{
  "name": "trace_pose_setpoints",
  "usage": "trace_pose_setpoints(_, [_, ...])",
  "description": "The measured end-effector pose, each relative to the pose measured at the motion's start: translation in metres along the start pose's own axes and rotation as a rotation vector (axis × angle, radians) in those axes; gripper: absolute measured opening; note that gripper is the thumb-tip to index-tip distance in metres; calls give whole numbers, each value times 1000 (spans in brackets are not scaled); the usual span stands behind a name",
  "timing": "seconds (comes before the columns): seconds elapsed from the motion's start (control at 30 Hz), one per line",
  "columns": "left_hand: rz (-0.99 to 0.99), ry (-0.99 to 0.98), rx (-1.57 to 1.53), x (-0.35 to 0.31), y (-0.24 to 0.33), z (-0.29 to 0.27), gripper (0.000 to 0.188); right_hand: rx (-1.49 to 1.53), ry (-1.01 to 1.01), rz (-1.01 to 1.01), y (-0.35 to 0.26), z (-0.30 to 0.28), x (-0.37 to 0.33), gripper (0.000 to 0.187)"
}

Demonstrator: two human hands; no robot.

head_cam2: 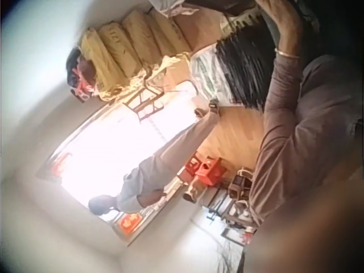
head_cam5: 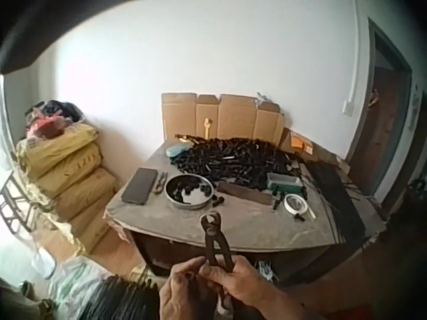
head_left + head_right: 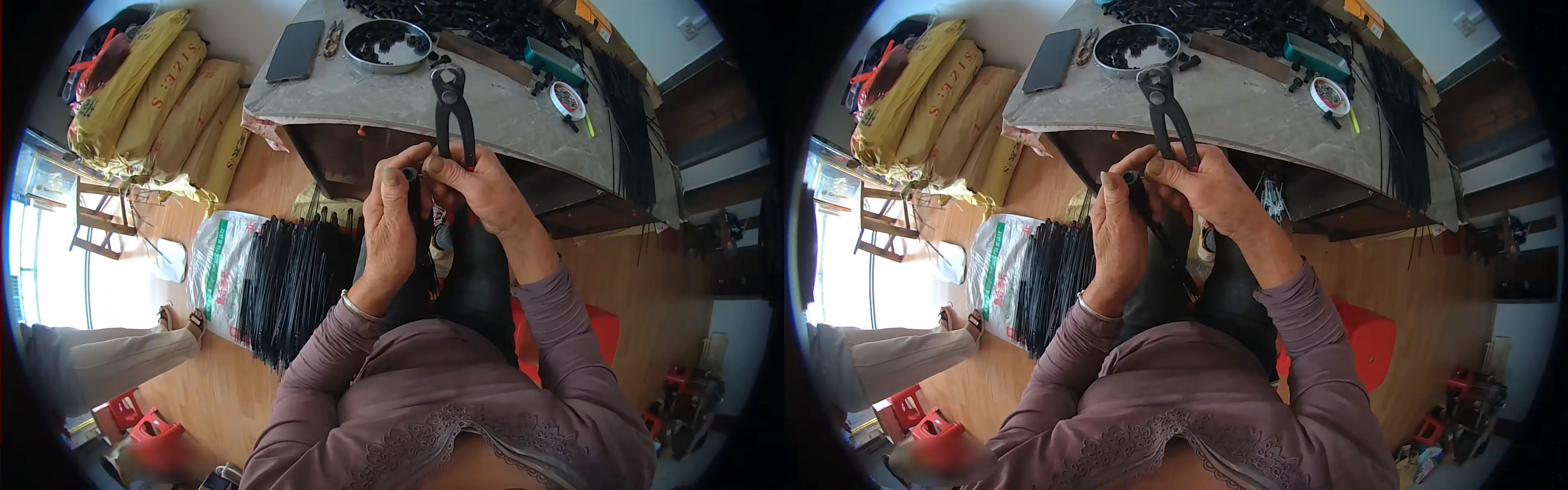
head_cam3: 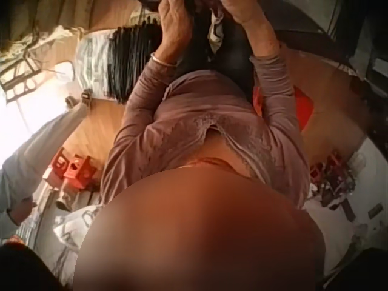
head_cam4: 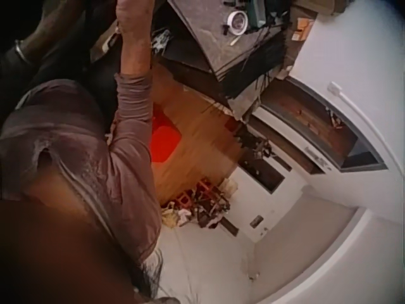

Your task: Bundling and securing black rods using fasteners and pliers.

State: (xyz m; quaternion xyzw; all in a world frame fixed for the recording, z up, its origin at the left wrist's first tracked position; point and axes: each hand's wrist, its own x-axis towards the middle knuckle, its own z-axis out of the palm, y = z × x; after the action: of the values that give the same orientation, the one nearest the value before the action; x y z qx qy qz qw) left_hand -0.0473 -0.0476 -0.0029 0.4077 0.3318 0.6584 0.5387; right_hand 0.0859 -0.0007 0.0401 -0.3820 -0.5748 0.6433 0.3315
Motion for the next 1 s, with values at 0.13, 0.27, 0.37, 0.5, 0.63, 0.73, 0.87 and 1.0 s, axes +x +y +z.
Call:
trace_pose_setpoints(0.13, [7,-17,-6,1,4,-2,46,-30,-3,-2,-3,2,1,23])
trace_pose_setpoints(0.27, [8,8,21,0,4,-2,46,-51,-9,-10,2,0,4,23])
trace_pose_setpoints(0.37, [-20,2,-15,0,3,-1,46,-76,-18,-27,1,-1,3,21])
trace_pose_setpoints(0.5, [-20,12,5,1,2,-1,45,-60,-19,-23,1,0,3,21])
trace_pose_setpoints(0.63, [-17,20,33,0,4,0,45,-58,13,13,1,1,2,22])
trace_pose_setpoints(0.73, [-14,7,-20,1,2,1,45,-27,31,14,2,1,2,23])
trace_pose_setpoints(0.87, [4,15,38,0,3,1,44,-4,55,-5,10,0,3,23])
trace_pose_setpoints(1.0, [-15,22,23,0,2,2,47,-22,36,10,4,1,1,22])
